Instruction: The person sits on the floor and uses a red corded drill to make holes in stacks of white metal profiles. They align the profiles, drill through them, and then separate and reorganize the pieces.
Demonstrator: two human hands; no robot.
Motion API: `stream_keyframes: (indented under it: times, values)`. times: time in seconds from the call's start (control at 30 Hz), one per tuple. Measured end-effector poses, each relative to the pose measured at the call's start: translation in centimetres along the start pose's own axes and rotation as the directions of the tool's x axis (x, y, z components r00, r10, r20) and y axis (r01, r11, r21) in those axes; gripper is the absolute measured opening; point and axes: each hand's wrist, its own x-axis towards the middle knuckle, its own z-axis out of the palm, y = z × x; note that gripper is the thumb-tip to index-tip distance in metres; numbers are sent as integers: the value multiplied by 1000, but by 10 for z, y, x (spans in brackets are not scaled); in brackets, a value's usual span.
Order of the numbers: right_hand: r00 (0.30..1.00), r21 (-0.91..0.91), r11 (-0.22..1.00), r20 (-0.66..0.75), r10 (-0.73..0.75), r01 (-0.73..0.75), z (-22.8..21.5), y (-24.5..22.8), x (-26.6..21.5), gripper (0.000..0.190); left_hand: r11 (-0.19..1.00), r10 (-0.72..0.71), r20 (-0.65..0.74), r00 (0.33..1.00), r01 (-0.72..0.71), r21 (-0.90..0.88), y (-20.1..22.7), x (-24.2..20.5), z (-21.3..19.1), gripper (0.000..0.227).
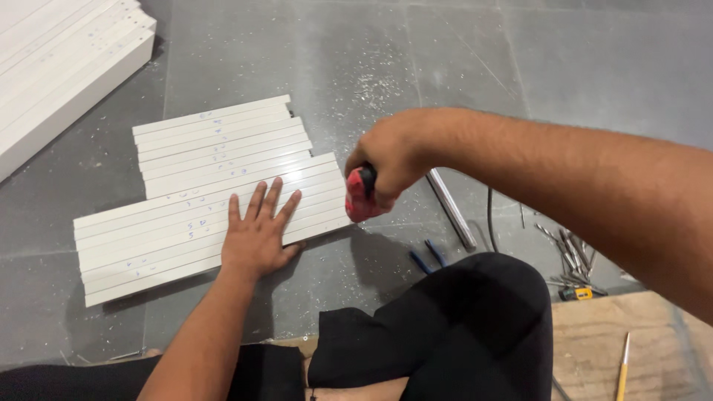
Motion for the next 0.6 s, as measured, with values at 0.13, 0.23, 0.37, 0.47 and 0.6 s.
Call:
stream_keyframes:
  times: [0.13, 0.23, 0.37, 0.47, 0.6]
  values:
    - [998, -49, 997, 38, 55, -53, -4, -2, 5, 70, 1000, 11, 38, 999, -11, -16, -1, 0, -4, 98]
    - [999, -66, 997, 45, 29, -26, -10, -5, 6, 71, 1000, 9, 77, 997, -8, -13, -1, -1, -7, 99]
    - [998, 11, 998, 30, 60, -61, -17, -8, -4, 80, 1000, 8, 139, 990, -10, 16, -1, 0, -9, 97]
    - [977, 106, 972, 37, 208, -211, -40, 3, -22, 83, 999, 9, 164, 986, -15, 31, -3, 0, -10, 96]
    - [943, 152, 949, -151, 297, -275, -61, 35, -56, 79, 1000, 10, 143, 990, -12, 14, -1, 0, -11, 96]
